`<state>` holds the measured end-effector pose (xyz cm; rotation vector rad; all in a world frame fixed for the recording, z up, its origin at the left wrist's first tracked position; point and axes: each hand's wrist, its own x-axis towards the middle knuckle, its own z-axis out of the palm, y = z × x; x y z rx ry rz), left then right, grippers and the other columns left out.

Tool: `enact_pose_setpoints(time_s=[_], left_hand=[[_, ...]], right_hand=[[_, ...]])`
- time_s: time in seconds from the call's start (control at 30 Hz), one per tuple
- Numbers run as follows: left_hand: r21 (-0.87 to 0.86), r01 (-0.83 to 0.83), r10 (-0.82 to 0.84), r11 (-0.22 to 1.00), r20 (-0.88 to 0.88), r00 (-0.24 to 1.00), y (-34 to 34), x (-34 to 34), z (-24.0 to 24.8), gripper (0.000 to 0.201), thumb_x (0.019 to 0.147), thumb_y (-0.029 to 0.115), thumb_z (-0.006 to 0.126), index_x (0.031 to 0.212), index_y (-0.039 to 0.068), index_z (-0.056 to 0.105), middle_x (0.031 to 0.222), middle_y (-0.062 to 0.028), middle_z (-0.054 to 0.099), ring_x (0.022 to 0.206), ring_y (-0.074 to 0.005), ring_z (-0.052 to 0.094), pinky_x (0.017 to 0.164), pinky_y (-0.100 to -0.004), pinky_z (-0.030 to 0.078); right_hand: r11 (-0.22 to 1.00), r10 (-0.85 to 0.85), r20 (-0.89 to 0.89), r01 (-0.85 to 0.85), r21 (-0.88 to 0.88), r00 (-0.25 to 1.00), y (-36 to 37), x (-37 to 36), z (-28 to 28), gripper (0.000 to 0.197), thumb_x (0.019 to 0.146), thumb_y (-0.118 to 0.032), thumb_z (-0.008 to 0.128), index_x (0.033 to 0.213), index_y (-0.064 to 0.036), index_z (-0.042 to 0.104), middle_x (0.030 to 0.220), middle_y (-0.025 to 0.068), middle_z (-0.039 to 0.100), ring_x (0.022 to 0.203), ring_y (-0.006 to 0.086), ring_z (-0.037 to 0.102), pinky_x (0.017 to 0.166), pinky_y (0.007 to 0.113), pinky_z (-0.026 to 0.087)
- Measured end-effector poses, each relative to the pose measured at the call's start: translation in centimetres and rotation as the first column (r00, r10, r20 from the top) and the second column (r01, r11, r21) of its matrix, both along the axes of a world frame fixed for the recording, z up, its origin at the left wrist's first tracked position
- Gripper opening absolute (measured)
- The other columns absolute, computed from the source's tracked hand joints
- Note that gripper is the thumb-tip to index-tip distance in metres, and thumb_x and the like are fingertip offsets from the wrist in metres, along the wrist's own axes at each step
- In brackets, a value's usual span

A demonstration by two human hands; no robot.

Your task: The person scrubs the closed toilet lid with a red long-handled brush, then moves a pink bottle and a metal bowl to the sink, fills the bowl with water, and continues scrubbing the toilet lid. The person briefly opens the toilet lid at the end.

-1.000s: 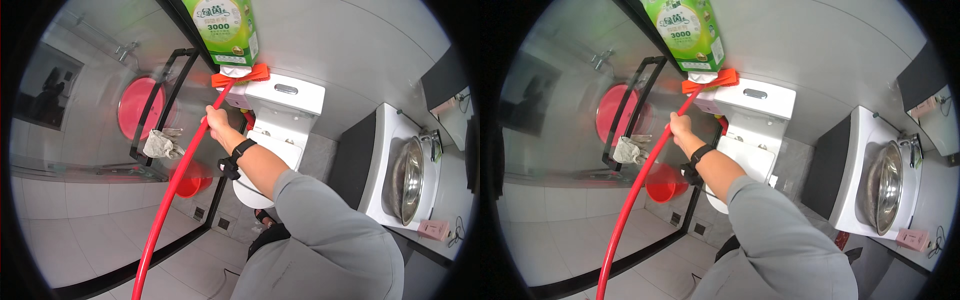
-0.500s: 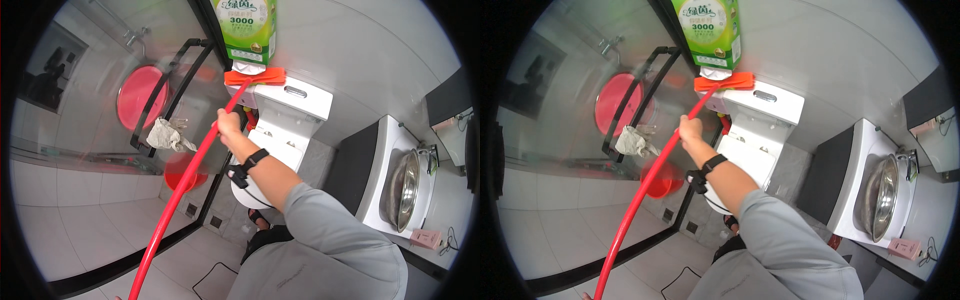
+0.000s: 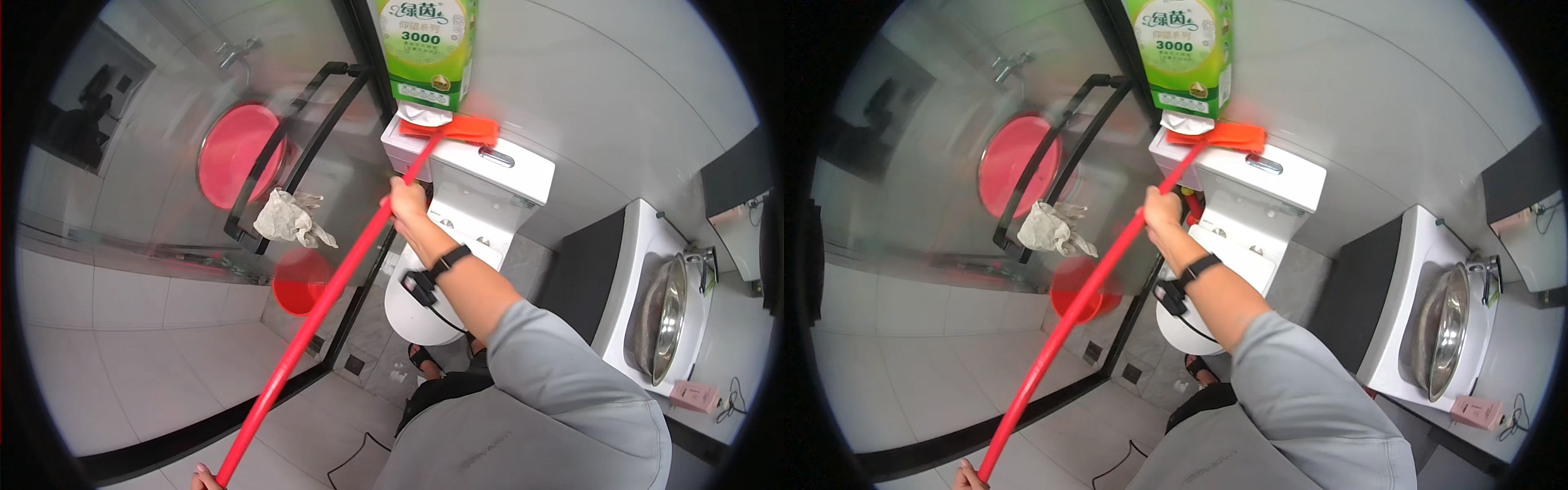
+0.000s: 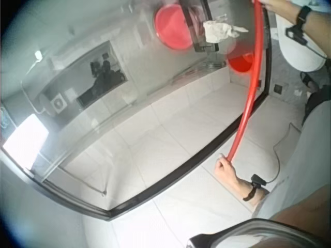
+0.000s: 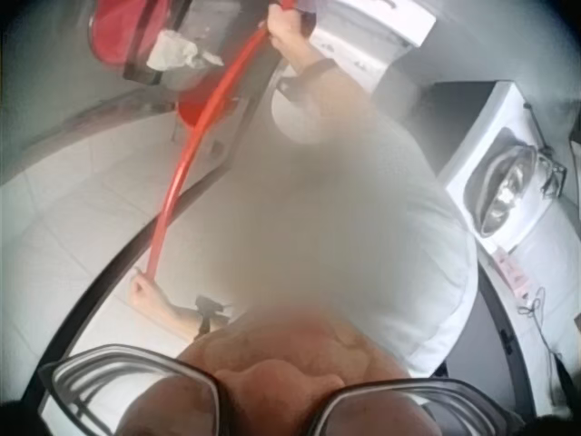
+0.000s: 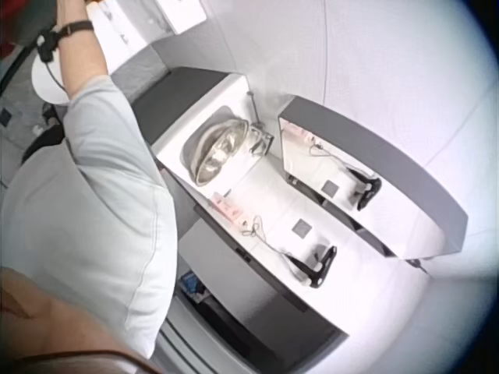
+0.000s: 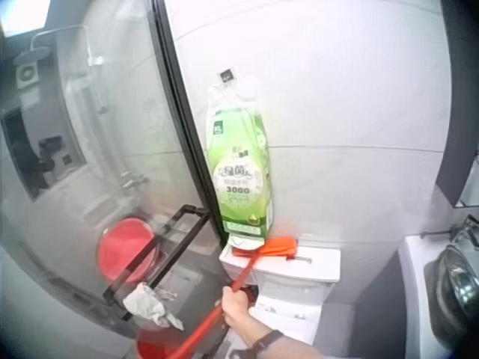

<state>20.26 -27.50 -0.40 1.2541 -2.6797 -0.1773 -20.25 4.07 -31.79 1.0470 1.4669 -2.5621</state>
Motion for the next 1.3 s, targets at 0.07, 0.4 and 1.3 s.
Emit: enact_pose_setpoints(time_s=[0.07, 0.4, 1.3], left_hand=[[0.006, 0.061, -0.061, 0.998, 0.018, 0.998, -1.0, 0.8, -0.7, 0.040, 0.099, 0.029, 0.056, 0.085, -0.007, 0.066, 0.069, -0.0159, 0.060, 0.063, -0.0224, 0.050, 0.060, -0.0387, 0.043], [-0.134, 0.314, -0.267, 0.940, 0.282, 0.922, 1.7, 0.4, 3.0, 0.040, 0.097, 0.034, 0.061, 0.106, -0.004, 0.069, 0.097, -0.0251, 0.070, 0.089, -0.0356, 0.068, 0.079, -0.0450, 0.051], [-0.102, 0.608, -0.500, 0.788, 0.472, 0.726, -4.9, -5.5, 0.7, 0.047, 0.090, 0.048, 0.065, 0.101, 0.004, 0.073, 0.087, -0.0255, 0.070, 0.082, -0.0416, 0.068, 0.073, -0.0489, 0.051]], right_hand=[[1.000, -0.024, -0.023, 0.024, 0.001, 0.999, 1.8, 3.9, 1.0, 0.023, 0.094, -0.022, 0.052, 0.088, 0.0010, 0.054, 0.060, 0.0112, 0.055, 0.048, 0.0223, 0.056, 0.042, 0.039, 0.041], [0.989, -0.149, -0.078, 0.148, -0.016, 0.986, 2.6, 5.3, 0.3, 0.028, 0.094, -0.029, 0.052, 0.084, -0.0031, 0.057, 0.059, 0.0116, 0.060, 0.048, 0.0236, 0.057, 0.045, 0.039, 0.046], [0.403, -0.876, 0.252, 0.911, -0.089, 0.412, 47.2, 61.8, -4.1, 0.025, 0.096, -0.020, 0.063, 0.106, 0.0026, 0.057, 0.104, 0.0173, 0.059, 0.091, 0.0345, 0.066, 0.054, 0.019, 0.060]])
